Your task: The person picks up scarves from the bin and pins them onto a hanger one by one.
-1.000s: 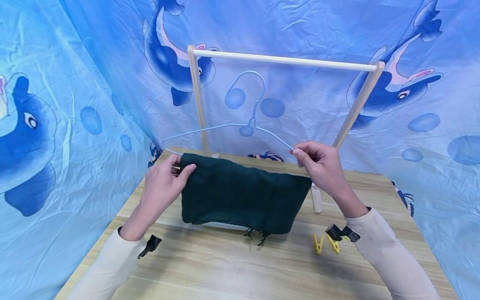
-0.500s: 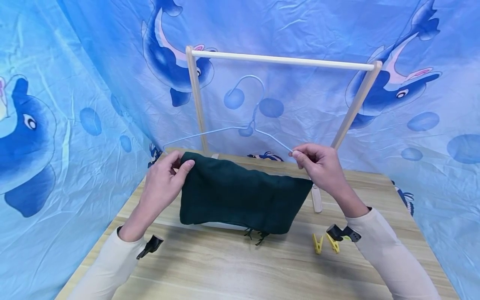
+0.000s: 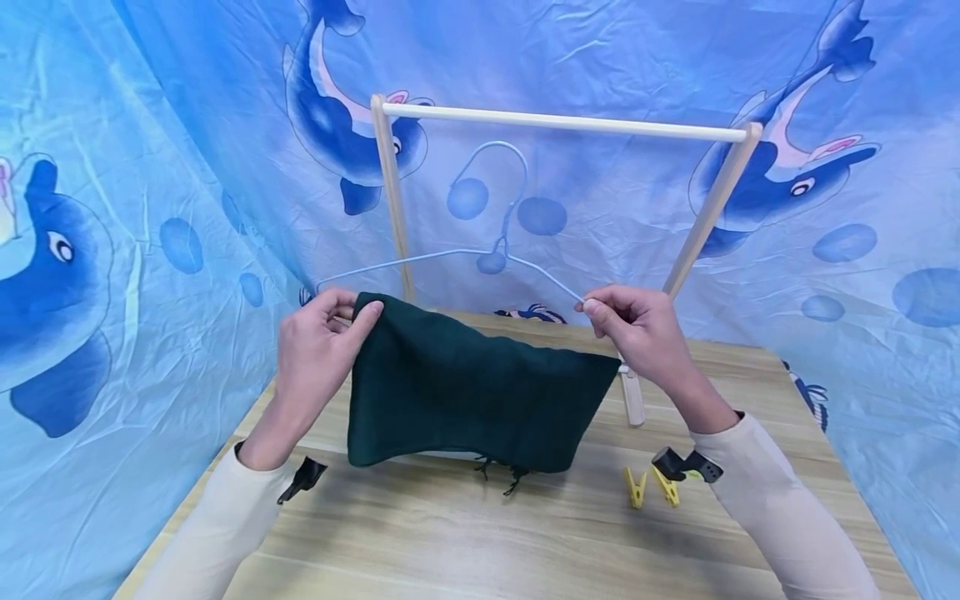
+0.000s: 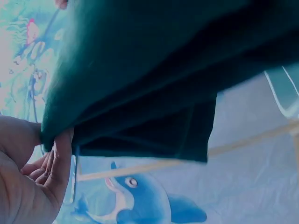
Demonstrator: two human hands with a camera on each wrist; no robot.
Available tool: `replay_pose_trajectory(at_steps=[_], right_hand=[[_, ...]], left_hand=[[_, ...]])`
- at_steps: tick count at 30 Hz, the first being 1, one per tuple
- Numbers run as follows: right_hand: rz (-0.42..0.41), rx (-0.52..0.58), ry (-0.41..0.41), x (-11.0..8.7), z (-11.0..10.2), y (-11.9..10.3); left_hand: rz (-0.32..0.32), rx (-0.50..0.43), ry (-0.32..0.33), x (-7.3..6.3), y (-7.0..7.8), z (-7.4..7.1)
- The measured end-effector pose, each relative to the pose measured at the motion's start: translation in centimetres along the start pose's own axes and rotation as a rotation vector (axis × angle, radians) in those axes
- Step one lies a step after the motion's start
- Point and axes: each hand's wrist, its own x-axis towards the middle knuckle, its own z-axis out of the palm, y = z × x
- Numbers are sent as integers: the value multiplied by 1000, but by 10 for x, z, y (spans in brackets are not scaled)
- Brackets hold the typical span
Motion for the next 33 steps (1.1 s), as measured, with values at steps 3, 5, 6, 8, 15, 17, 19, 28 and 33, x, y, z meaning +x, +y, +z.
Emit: replay_pose_trajectory(at_steps=[3, 5, 6, 8, 15, 17, 19, 28, 33], right_hand=[[-3, -8, 2, 1, 0, -2], [-6, -16, 4, 1, 0, -3], [-6, -19, 5, 1, 0, -4], [-8, -29, 6, 2, 0, -5], [2, -41, 4, 2, 3, -7], [3, -44, 6, 3, 3, -8], [5, -55, 10, 3, 3, -9], [0, -87, 8, 4, 4, -10], [-10, -92, 9, 4, 4, -9]], left_hand=[[-13, 47, -14, -2, -8, 0], [-14, 72, -35, -1, -13, 1], [-7, 87, -45, -1, -15, 2], [17, 114, -53, -2, -18, 4], [289, 159, 37, -9, -14, 16], [385, 125, 28, -11, -7, 23], [472, 75, -26, -12, 2, 32], [692, 34, -365, -18, 49, 86], [748, 58, -414, -17, 62, 111]])
